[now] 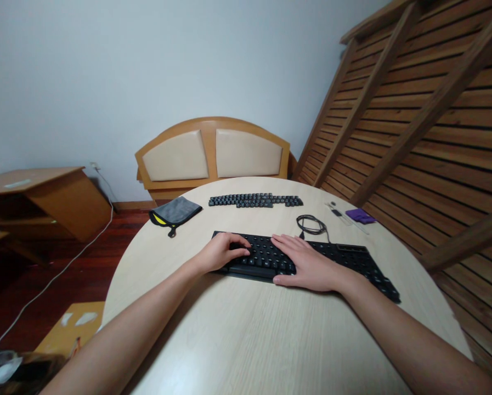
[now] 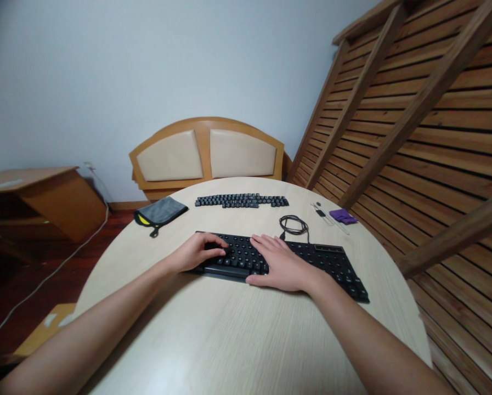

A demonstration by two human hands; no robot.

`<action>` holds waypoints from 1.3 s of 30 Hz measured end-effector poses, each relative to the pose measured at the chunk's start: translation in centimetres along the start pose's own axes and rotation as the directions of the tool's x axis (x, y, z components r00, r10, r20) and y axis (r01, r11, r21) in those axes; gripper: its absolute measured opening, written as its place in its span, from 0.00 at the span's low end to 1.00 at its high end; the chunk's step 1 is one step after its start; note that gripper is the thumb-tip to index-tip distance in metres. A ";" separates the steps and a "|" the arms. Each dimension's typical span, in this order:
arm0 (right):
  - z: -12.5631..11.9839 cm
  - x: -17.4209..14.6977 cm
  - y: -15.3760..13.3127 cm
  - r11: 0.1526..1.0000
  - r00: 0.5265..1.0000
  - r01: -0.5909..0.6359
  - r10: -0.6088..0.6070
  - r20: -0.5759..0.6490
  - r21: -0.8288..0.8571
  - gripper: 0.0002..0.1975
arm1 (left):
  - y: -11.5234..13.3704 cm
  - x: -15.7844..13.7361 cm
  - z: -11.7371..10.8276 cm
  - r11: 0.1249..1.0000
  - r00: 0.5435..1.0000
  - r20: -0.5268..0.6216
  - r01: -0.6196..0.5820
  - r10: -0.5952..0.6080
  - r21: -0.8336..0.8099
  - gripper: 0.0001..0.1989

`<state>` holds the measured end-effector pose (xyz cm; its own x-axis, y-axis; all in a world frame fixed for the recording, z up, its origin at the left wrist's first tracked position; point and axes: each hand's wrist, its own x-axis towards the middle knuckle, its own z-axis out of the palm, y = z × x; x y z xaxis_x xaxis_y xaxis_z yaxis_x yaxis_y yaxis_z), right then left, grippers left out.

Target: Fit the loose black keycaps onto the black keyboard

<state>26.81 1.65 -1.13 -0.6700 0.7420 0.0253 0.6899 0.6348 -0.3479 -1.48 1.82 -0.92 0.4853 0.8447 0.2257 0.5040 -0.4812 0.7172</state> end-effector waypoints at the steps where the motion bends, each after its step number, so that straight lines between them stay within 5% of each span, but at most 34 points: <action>1: 0.0 0.0 0.0 1.000 1.000 0.001 -0.001 -0.003 0.002 0.53 | 0.0 0.0 0.0 1.000 1.000 0.000 -0.008 0.008 0.014 0.07; 8: 0.0 0.1 0.0 1.000 1.000 -0.009 0.009 0.010 -0.013 0.54 | 0.0 -0.1 -0.1 0.996 0.999 -0.004 -0.052 0.052 0.069 0.08; 19: 0.1 0.1 0.2 1.000 1.000 -0.001 0.001 -0.003 -0.008 0.53 | -0.6 0.1 0.1 0.984 0.988 -0.053 0.141 -0.148 -0.107 0.09; 39: -0.1 0.0 -0.2 1.000 1.000 -0.011 0.011 0.012 -0.027 0.54 | 0.9 -0.2 0.1 0.953 0.995 0.009 -0.093 0.095 0.288 0.07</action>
<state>26.71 1.54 -0.96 -0.6653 0.7465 0.0098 0.7044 0.6321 -0.3228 -1.01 1.17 -0.37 0.5371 0.7931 0.2871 0.6405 -0.6050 0.4730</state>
